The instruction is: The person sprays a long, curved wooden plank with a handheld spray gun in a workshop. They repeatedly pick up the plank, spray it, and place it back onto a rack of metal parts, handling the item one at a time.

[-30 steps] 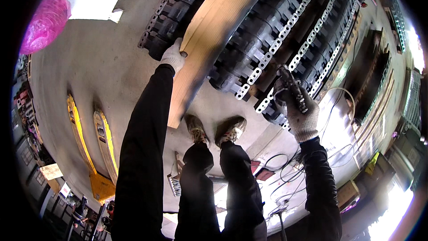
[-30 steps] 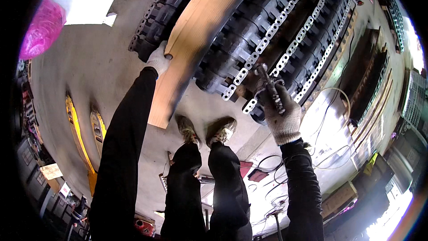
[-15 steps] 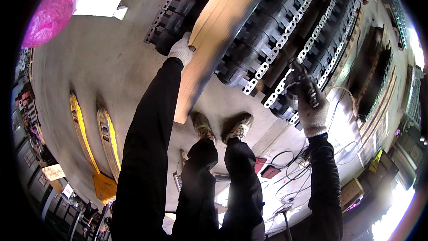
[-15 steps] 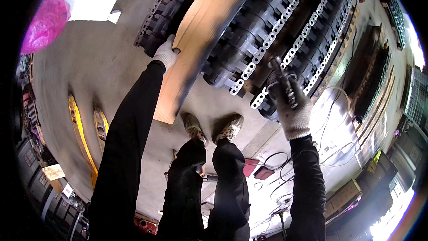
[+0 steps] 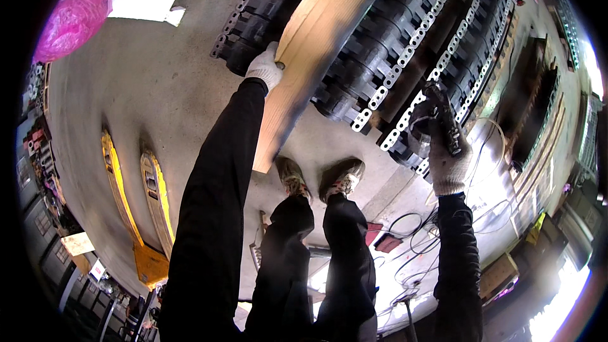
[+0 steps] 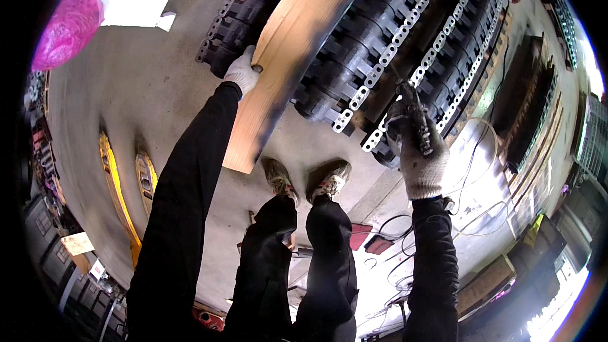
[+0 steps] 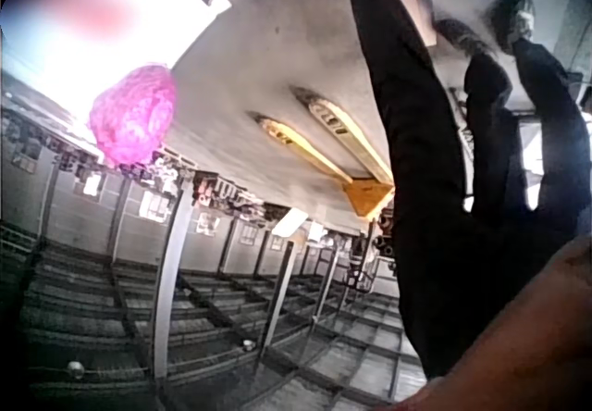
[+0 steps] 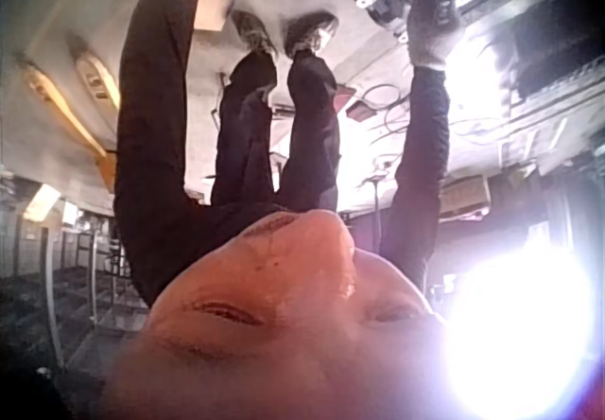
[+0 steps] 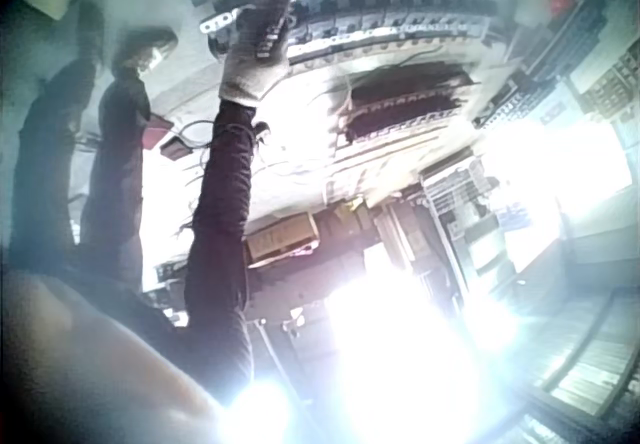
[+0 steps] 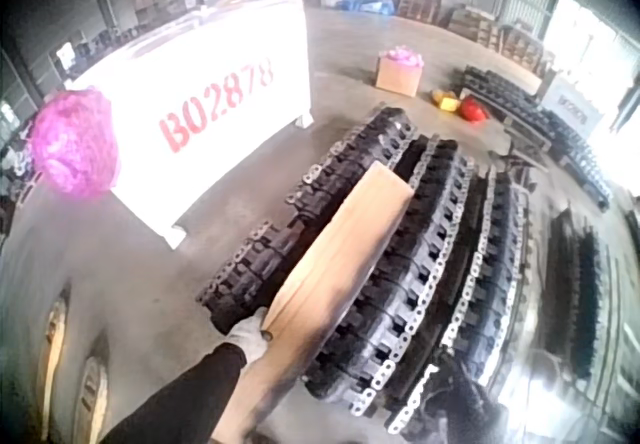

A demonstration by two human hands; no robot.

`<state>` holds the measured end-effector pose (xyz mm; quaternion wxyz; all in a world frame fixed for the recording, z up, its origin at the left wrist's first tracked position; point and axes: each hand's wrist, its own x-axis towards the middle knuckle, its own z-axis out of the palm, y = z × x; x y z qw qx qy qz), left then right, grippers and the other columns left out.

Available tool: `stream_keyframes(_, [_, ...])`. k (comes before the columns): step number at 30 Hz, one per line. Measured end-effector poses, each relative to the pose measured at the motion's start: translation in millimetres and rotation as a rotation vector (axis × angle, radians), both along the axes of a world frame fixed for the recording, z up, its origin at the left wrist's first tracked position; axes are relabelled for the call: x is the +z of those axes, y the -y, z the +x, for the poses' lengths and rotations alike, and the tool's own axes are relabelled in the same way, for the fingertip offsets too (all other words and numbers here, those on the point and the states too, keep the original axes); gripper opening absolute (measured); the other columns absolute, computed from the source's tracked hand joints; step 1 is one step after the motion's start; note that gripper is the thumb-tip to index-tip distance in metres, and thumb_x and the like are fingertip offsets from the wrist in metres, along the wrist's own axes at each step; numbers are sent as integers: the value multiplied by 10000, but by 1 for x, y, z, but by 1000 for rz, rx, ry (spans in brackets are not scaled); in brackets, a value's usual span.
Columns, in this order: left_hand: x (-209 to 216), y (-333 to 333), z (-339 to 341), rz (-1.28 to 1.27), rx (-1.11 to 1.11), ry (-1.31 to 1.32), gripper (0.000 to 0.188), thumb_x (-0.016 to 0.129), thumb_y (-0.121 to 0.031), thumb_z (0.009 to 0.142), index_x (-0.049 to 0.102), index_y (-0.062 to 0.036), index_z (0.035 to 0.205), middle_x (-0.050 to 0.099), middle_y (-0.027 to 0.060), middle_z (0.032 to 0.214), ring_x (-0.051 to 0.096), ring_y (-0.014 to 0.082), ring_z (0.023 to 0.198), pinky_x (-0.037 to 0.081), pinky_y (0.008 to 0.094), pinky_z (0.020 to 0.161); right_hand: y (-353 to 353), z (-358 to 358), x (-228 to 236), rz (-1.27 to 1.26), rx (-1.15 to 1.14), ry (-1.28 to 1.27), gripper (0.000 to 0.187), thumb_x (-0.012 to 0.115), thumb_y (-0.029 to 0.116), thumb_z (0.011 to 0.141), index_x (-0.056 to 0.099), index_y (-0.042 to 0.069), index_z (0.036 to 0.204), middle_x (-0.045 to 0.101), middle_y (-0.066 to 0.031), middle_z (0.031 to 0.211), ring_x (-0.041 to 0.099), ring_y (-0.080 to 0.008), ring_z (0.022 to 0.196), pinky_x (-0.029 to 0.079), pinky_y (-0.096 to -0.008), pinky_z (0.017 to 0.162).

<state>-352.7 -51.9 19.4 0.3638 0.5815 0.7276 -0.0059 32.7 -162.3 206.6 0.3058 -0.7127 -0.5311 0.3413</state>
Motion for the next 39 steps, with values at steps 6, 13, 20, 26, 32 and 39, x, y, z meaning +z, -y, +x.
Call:
stream_keyframes(6, [0, 4, 2, 63, 7, 11, 513, 627, -124, 872, 452, -32, 1344, 617, 268, 1179, 567, 442, 1137, 470, 465, 947, 14, -4, 1, -80, 85, 74, 260, 696, 79, 893, 666, 8, 1141, 729, -92, 959, 688, -144, 862, 536, -285, 760])
stream_keyframes(13, [0, 2, 4, 71, -3, -5, 511, 632, -142, 869, 460, -41, 1339, 610, 270, 1200, 557, 441, 1156, 467, 460, 958, 32, -1, -18, -77, -9, -102, 245, 676, 91, 916, 653, 1, 1143, 727, -114, 959, 697, -187, 890, 534, -308, 796])
stream_keyframes(20, [-5, 3, 1, 81, -2, 6, 476, 633, -134, 864, 470, -64, 1305, 627, 275, 1141, 577, 453, 1109, 479, 487, 917, 2, -2, 0, 9, 16, -10, 239, 667, 88, 930, 654, -3, 1150, 722, -61, 979, 664, -117, 874, 530, -276, 787])
stream_keyframes(26, [-11, 4, -2, 110, -6, 4, 452, 633, -138, 864, 471, -65, 1280, 635, 275, 1109, 590, 450, 1089, 487, 494, 898, 18, -13, 7, -162, 126, 84, 290, 702, 133, 912, 643, 5, 1165, 725, -100, 948, 679, -118, 842, 540, -278, 734])
stream_keyframes(32, [-9, 3, -2, 86, -10, 7, 503, 634, -135, 860, 464, -56, 1327, 631, 271, 1146, 587, 442, 1108, 486, 474, 914, 22, -6, -7, -65, 17, -8, 296, 710, 135, 897, 663, 9, 1161, 733, -71, 956, 664, -104, 859, 533, -288, 757])
stream_keyframes(39, [-7, 6, 0, 137, 15, 11, 452, 639, -130, 869, 478, -56, 1285, 634, 277, 1121, 589, 437, 1108, 484, 485, 918, -3, 17, -12, 55, -31, 106, 225, 660, 99, 927, 674, -3, 1127, 732, -66, 932, 651, -99, 842, 518, -268, 751])
